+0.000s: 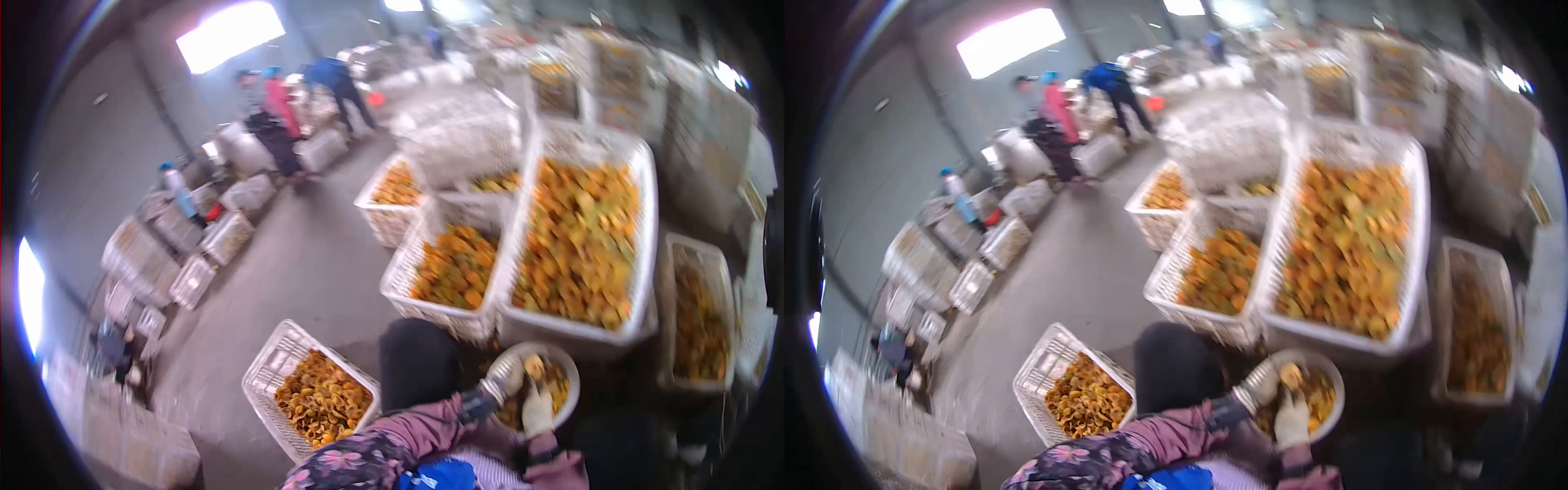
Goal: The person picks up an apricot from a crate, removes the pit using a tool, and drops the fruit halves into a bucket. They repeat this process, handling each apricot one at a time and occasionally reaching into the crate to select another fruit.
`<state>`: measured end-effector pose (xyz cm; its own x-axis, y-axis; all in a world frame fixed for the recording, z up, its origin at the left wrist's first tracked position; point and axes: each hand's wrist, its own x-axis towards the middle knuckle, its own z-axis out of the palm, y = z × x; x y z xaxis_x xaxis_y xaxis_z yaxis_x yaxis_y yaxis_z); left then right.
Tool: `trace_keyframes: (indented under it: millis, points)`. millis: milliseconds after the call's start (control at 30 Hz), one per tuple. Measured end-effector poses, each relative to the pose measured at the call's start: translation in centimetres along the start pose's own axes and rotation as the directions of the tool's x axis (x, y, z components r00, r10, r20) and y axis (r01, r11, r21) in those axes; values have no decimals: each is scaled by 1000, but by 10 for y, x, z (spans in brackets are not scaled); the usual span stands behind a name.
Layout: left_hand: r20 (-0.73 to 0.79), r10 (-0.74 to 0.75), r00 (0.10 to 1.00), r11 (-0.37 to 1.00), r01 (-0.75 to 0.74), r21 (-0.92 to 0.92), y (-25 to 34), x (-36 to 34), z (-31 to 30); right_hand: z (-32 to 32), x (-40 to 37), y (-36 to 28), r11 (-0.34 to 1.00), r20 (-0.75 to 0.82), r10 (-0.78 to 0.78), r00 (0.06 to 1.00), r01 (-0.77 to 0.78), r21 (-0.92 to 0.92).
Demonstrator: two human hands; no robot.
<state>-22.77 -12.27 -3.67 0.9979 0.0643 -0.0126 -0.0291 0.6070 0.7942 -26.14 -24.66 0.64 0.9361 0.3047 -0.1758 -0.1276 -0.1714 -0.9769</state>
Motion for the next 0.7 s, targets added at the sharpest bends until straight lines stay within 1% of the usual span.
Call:
trace_keyframes:
  millis: [33,67,100,167,233,267,300,367,433,500,533,567,600,633,667,700]
  points:
    - [-41,-117,992,974,106,-201,15,-1,15,0,5,40,924,29,-279,960,276,-266]
    - [-30,-167,985,972,160,-170,42,-7,39,-7,1,23,742,166,-335,928,368,-561]
    - [-124,-190,974,973,171,-153,42,-7,45,-4,-2,2,983,15,-43,999,45,-179]
    - [-199,-297,934,955,294,-41,48,-9,45,2,0,13,979,-19,-93,995,88,-181]
    - [-269,-197,943,978,209,16,40,-8,44,0,-1,6,976,-17,-98,995,93,-198]
    - [-285,-205,936,969,234,74,40,-9,42,-1,-2,3,980,-16,-83,996,79,-184]
    - [-310,-224,924,969,246,32,39,-8,42,-1,-2,4,982,-15,-89,996,85,-169]
    - [-290,-243,926,966,257,12,42,-10,46,0,-1,6,985,-14,-38,999,35,-170]
    - [-325,-202,924,960,253,121,42,-12,52,1,-1,5,988,-40,-52,998,45,-147]
    - [-360,-234,903,964,264,35,49,-12,69,0,-2,0,983,-32,24,999,-29,-183]
    - [-356,-241,903,962,271,38,47,-12,67,0,-2,0,984,-33,25,999,-30,-176]
    - [-334,-196,922,966,239,93,44,-13,64,-1,-3,-5,985,-39,29,999,-35,-171]
    - [-309,-151,939,967,205,148,44,-14,63,-3,-6,-14,970,-40,39,998,-47,-237]
    - [-306,-156,939,966,210,152,44,-15,62,-6,-8,-23,951,-41,49,998,-59,-303]
    - [-284,-116,952,964,177,198,44,-16,62,-7,-10,-28,954,-13,60,998,-62,-294]
    - [-259,-77,963,960,142,242,45,-17,62,-5,-9,-24,955,-17,62,998,-64,-290]
